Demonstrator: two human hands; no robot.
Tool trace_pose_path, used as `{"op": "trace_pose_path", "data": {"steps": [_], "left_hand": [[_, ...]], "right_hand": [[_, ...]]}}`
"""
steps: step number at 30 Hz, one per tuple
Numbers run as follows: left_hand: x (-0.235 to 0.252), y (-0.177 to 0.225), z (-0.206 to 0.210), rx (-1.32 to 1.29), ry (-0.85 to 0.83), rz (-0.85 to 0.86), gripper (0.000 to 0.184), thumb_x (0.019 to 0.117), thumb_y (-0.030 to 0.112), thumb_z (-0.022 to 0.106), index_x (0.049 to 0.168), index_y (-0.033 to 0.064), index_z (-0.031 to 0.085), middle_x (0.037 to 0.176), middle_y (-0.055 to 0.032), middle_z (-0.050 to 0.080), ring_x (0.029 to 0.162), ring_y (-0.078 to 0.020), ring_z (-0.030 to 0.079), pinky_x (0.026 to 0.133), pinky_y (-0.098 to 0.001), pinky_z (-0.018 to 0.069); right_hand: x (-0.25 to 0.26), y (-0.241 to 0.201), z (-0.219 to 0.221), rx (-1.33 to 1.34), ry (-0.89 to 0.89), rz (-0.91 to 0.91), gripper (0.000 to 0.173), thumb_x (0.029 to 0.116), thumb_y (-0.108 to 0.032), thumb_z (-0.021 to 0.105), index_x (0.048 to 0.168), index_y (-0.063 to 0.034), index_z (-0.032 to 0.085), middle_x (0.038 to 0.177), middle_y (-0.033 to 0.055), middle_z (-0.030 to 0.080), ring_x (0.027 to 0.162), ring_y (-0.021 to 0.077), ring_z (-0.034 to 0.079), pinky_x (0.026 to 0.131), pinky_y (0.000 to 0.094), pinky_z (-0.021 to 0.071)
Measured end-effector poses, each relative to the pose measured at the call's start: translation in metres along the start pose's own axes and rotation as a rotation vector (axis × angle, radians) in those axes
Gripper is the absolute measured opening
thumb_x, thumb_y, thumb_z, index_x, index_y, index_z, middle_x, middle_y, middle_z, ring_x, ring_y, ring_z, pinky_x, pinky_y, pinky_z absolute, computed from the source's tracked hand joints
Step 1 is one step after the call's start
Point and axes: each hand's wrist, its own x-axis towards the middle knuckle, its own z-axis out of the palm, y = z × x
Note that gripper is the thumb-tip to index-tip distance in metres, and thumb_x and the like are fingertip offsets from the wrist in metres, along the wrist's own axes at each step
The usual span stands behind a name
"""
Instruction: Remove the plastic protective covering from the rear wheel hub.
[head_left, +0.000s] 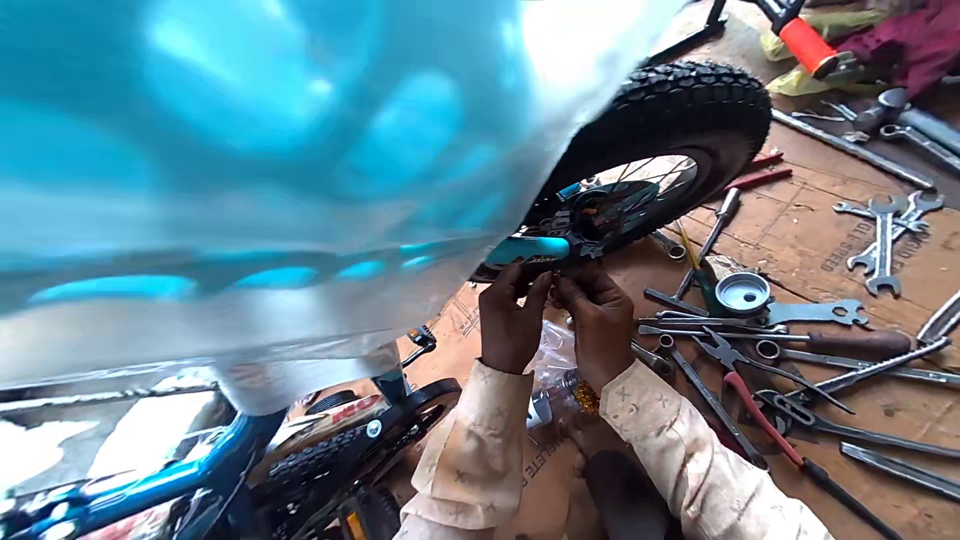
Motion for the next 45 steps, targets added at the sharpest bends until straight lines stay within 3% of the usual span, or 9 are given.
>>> {"op": "trace_pose_path", "data": {"steps": [17,23,26,30,34,36,40,43,45], "left_hand": [[-0.002,0.007,-0.001,0.063,0.015,-0.238,0.022,0.0989,0.024,0.069,0.115,0.0107,0.075,0.106,-0.0002,0.077,0.094,-0.0091,0.073,0.088,-0.0345,0.0601],[-0.001,0.001,-0.001,0.016,0.032,-0.171,0.013,0.0965,0.015,0.071,0.106,0.0069,0.075,0.095,-0.0026,0.077,0.089,-0.0125,0.074,0.087,-0.0363,0.0628],[-0.002,0.002,-0.001,-0.008,0.028,-0.157,0.014,0.0973,0.015,0.070,0.107,0.0046,0.073,0.092,-0.0043,0.076,0.084,-0.0145,0.073,0.083,-0.0360,0.0630],[0.000,0.003,-0.004,-0.008,-0.001,-0.145,0.015,0.0956,0.016,0.072,0.105,0.0048,0.074,0.088,-0.0036,0.075,0.080,-0.0130,0.072,0.080,-0.0339,0.0620],[0.002,0.007,-0.006,0.077,-0.021,-0.126,0.019,0.0904,0.021,0.078,0.106,0.0098,0.075,0.088,0.0008,0.075,0.080,-0.0096,0.072,0.078,-0.0325,0.0620],[-0.005,0.007,-0.004,0.148,0.052,-0.136,0.022,0.0905,0.021,0.077,0.108,0.0098,0.072,0.093,0.0001,0.076,0.083,-0.0113,0.073,0.080,-0.0353,0.0625],[-0.043,-0.010,0.007,0.275,0.069,-0.018,0.021,0.0956,0.018,0.070,0.113,0.0052,0.070,0.101,-0.0075,0.072,0.084,-0.0176,0.070,0.075,-0.0393,0.0612],[-0.076,-0.027,0.022,0.297,-0.068,0.070,0.026,0.0926,0.017,0.072,0.118,0.0133,0.075,0.132,-0.0071,0.065,0.114,-0.0177,0.066,0.091,-0.0371,0.0597],[-0.085,-0.033,0.022,0.275,-0.089,0.081,0.026,0.0928,0.017,0.071,0.118,0.0149,0.077,0.139,-0.0062,0.063,0.121,-0.0180,0.064,0.099,-0.0389,0.0569]], "right_hand": [[0.008,0.009,0.001,-0.103,0.024,0.018,0.005,0.0947,-0.001,0.068,0.099,-0.0003,0.069,0.081,0.0071,0.068,0.065,0.0128,0.063,0.060,0.0268,0.0564],[0.004,0.006,0.001,-0.160,0.003,-0.015,0.003,0.0923,-0.004,0.072,0.093,-0.0022,0.070,0.076,0.0063,0.068,0.061,0.0128,0.063,0.056,0.0260,0.0551],[-0.015,-0.009,-0.008,-0.245,-0.201,-0.009,0.011,0.0986,-0.010,0.067,0.108,-0.0124,0.063,0.089,-0.0033,0.064,0.075,0.0043,0.062,0.067,0.0163,0.0543],[-0.013,-0.013,-0.005,-0.191,-0.157,0.056,0.012,0.0976,-0.007,0.067,0.107,-0.0122,0.063,0.086,-0.0041,0.063,0.069,0.0030,0.058,0.062,0.0142,0.0507],[0.018,-0.009,-0.010,-0.173,-0.017,0.248,0.014,0.0942,-0.006,0.072,0.108,-0.0025,0.070,0.091,0.0082,0.071,0.075,0.0151,0.068,0.068,0.0294,0.0594],[0.017,-0.014,-0.023,-0.203,-0.045,0.335,0.019,0.1006,-0.011,0.064,0.118,-0.0038,0.067,0.105,0.0083,0.072,0.092,0.0167,0.070,0.086,0.0340,0.0605],[0.001,-0.024,-0.053,-0.108,-0.094,0.512,0.033,0.1052,0.002,0.040,0.131,0.0026,0.060,0.125,0.0152,0.068,0.110,0.0224,0.069,0.098,0.0383,0.0566],[-0.013,-0.025,-0.066,-0.104,-0.120,0.564,0.028,0.1050,0.002,0.047,0.126,0.0041,0.065,0.117,0.0180,0.072,0.104,0.0252,0.072,0.095,0.0386,0.0586],[-0.020,-0.020,-0.070,-0.156,-0.133,0.569,0.025,0.1040,-0.001,0.053,0.126,0.0013,0.066,0.109,0.0172,0.073,0.097,0.0246,0.073,0.090,0.0391,0.0604]]}}
